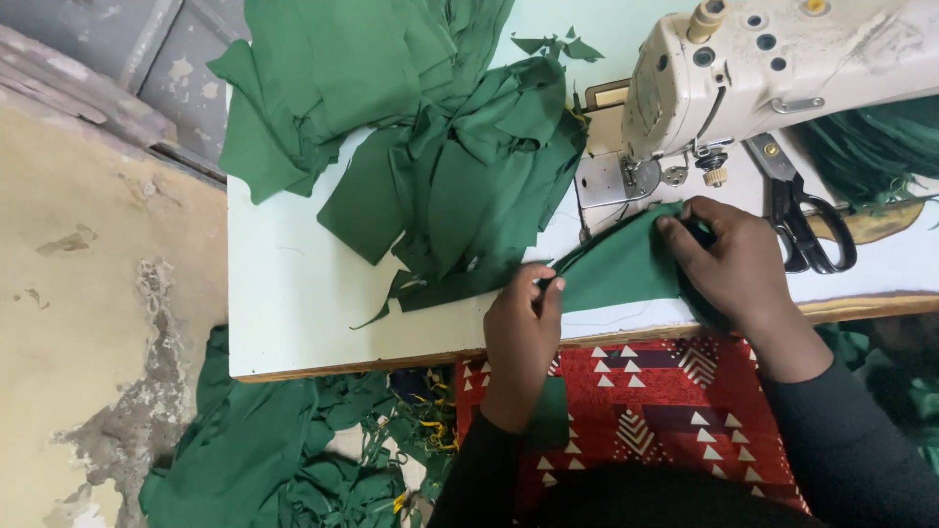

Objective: Cutting green fabric scraps into smaller pieces using scissors at a sewing workstation.

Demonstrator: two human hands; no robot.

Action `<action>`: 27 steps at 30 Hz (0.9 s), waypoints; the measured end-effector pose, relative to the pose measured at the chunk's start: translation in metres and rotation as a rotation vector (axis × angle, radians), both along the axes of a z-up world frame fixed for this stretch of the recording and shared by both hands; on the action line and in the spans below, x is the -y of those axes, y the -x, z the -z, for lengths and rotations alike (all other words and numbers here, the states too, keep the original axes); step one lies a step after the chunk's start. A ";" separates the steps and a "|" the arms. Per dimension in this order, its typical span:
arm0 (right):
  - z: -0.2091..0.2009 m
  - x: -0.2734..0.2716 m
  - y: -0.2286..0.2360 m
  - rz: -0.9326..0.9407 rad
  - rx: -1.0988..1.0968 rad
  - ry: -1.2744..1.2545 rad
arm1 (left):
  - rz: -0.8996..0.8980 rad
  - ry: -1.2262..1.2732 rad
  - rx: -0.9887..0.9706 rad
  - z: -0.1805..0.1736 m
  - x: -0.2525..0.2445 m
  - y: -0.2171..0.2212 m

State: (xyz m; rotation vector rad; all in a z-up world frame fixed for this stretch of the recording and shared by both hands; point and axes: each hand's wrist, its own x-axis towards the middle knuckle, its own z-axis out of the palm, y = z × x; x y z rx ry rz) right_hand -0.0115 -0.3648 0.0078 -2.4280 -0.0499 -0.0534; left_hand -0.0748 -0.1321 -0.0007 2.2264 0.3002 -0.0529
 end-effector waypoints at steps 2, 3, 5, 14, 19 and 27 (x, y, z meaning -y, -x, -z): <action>0.008 -0.001 -0.004 0.001 0.003 0.252 | 0.024 -0.058 0.044 0.009 -0.001 -0.001; 0.008 -0.001 -0.004 0.006 0.005 0.257 | 0.029 -0.053 0.047 0.007 -0.002 -0.001; 0.008 -0.001 -0.005 0.060 -0.072 0.404 | 0.026 -0.030 0.008 0.002 -0.002 -0.002; -0.071 0.007 0.076 -0.173 -0.269 -0.502 | 0.429 0.394 0.291 -0.070 0.043 0.046; -0.055 -0.008 0.092 -0.114 -0.129 -0.619 | 0.403 0.538 -0.029 -0.045 0.052 0.055; -0.016 -0.013 0.093 -0.134 -0.311 -0.866 | 0.325 0.557 0.125 -0.035 0.029 0.060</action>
